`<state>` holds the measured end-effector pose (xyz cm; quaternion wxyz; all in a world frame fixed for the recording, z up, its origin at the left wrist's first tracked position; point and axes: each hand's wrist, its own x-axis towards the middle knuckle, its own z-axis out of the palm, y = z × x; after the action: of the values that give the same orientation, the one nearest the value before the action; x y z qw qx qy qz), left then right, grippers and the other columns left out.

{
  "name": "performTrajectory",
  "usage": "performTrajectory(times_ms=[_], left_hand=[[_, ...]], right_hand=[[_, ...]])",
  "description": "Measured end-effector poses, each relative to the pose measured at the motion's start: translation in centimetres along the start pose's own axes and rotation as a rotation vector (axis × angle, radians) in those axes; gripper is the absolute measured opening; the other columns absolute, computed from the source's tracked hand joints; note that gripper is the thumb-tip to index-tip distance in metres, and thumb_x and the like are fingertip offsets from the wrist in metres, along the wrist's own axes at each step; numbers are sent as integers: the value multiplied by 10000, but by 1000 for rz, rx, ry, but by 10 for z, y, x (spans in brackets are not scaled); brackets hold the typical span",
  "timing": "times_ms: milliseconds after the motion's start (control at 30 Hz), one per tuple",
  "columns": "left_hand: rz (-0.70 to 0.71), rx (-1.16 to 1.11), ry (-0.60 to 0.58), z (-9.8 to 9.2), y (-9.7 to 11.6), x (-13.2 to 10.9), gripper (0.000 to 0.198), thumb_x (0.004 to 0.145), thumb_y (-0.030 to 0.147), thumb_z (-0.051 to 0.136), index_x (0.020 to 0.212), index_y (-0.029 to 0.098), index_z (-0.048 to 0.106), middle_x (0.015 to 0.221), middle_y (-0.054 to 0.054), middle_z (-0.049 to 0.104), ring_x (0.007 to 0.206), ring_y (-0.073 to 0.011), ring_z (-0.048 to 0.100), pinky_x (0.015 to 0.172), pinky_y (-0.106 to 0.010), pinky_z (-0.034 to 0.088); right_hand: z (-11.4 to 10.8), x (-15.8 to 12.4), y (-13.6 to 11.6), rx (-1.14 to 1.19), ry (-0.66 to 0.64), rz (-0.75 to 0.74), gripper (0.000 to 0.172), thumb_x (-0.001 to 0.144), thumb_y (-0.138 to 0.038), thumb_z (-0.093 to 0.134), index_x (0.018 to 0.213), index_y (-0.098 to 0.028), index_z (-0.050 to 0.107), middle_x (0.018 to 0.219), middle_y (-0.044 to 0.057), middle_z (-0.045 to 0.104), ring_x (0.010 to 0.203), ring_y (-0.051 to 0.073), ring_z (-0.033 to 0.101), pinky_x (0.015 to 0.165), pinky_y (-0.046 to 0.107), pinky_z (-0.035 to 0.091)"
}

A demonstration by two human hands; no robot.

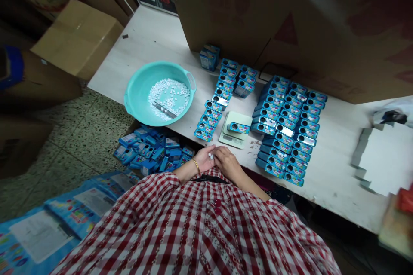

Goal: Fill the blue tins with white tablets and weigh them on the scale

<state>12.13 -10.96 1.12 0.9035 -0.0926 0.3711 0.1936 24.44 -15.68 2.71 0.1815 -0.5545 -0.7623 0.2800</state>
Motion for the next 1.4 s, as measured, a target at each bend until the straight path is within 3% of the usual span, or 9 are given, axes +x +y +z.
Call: performTrajectory(times_ms=[167, 333, 433, 567, 700, 933, 1033, 1233, 1400], left_hand=[[12, -41, 52, 11, 3, 3, 251, 832, 160, 409, 626, 109, 543, 493, -7, 520, 458, -84, 501, 565, -224, 424], [46, -20, -37, 28, 11, 12, 219, 833, 198, 417, 805, 75, 595, 658, -77, 619, 670, -142, 600, 784, -311, 442], [64, 19, -47, 37, 17, 20, 254, 826, 209, 417, 887, 48, 603, 807, -137, 648, 846, -195, 612, 857, -336, 413], [102, 64, -8, 43, 25, 23, 247, 823, 184, 410, 893, 58, 611, 866, -144, 651, 875, -194, 611, 876, -327, 408], [111, 62, 21, 38, 25, 17, 218, 811, 148, 431, 880, 44, 610, 873, -153, 647, 857, -189, 612, 850, -313, 422], [-3, 1, 68, 16, 4, 7, 242, 845, 187, 402, 757, 86, 603, 645, -59, 613, 586, -107, 574, 632, -234, 446], [-68, 13, 72, 8, -1, 5, 277, 855, 251, 398, 753, 93, 601, 639, -63, 609, 595, -121, 576, 641, -251, 444], [-72, 109, 61, -2, 0, 5, 237, 834, 222, 434, 769, 81, 614, 653, -93, 621, 638, -150, 591, 694, -289, 437], [-87, 138, 55, -3, -1, 5, 238, 828, 177, 429, 878, 52, 626, 662, -108, 634, 650, -154, 598, 697, -284, 434]], right_hand=[[-15, 3, 9, 167, 99, 21, 176, 831, -176, 415, 930, -179, 561, 900, 71, 592, 888, 167, 529, 779, 328, 469], [-45, 21, 30, 250, 323, 144, 112, 802, -207, 465, 837, -184, 569, 819, 40, 589, 764, 131, 548, 701, 273, 467], [-56, 36, 49, 206, 407, 204, 101, 786, -215, 475, 796, -182, 571, 786, 30, 586, 707, 123, 546, 663, 261, 463], [-61, 43, 66, 62, 394, 201, 142, 802, -207, 456, 819, -181, 594, 822, 49, 606, 788, 148, 555, 745, 291, 454], [-60, 27, 59, -60, 436, 233, 208, 846, -222, 403, 896, -186, 602, 868, 69, 606, 856, 179, 540, 809, 348, 440], [-19, -2, 9, -121, 18, -17, 306, 846, -181, 395, 1117, -135, 530, 1038, 138, 564, 948, 223, 489, 806, 376, 459], [-9, -5, 3, -122, -21, -26, 278, 837, -143, 397, 1075, -140, 541, 1024, 125, 555, 926, 212, 467, 776, 355, 472], [-12, -11, 8, -135, -69, 22, 205, 838, -184, 421, 992, -161, 555, 946, 101, 548, 866, 205, 466, 708, 342, 482], [-10, -17, 11, -173, -86, -64, 183, 839, -153, 413, 939, -158, 566, 940, 102, 558, 856, 197, 474, 696, 330, 488]])
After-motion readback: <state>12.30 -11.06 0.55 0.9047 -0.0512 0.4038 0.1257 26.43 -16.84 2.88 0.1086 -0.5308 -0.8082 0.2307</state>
